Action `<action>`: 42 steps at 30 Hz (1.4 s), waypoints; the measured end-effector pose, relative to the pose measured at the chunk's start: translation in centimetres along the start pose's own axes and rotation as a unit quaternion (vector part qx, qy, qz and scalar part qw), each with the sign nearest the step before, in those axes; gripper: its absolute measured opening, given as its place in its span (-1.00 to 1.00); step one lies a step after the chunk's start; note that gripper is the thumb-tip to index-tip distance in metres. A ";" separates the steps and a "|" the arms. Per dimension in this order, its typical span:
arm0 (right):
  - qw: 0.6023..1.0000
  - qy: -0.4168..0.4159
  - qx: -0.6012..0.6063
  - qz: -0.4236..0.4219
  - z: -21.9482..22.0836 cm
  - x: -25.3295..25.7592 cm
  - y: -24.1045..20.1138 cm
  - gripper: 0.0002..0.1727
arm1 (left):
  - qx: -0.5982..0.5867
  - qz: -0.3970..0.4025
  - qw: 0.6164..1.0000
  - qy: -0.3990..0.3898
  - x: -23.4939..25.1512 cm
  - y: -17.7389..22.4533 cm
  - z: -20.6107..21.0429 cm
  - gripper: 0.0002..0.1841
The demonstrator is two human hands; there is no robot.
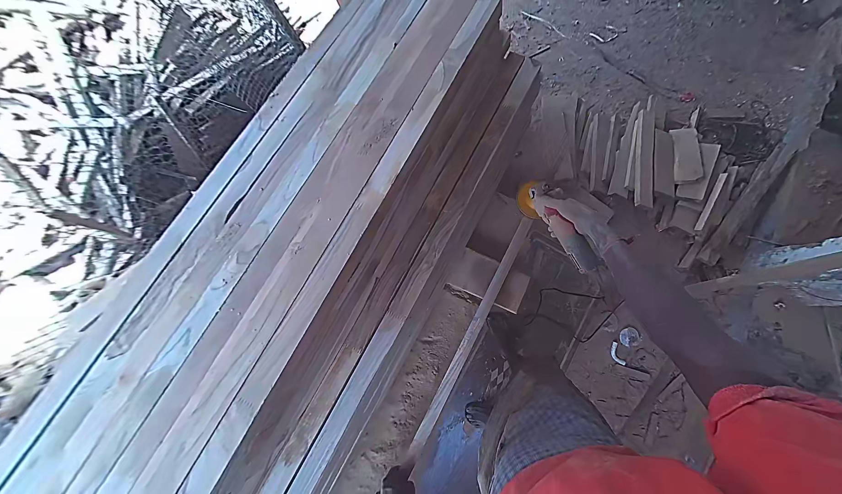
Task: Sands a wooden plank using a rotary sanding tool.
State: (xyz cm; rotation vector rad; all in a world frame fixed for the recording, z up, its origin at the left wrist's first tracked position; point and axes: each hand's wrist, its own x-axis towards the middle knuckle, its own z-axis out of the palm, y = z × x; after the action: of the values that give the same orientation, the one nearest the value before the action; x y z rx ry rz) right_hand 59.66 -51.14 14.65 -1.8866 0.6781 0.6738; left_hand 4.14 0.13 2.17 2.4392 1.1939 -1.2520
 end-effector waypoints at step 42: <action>0.997 -0.036 -0.035 -0.055 31.1 -29.9 18.4 -0.20 | -0.086 -0.035 0.971 0.220 2.9 -38.0 16.8 -0.09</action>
State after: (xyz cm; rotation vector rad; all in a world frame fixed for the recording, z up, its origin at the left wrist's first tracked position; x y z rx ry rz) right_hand 21.13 -24.41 13.23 -1.9387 0.5068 0.6980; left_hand -32.32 19.73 -2.80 2.6371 1.4321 -0.5988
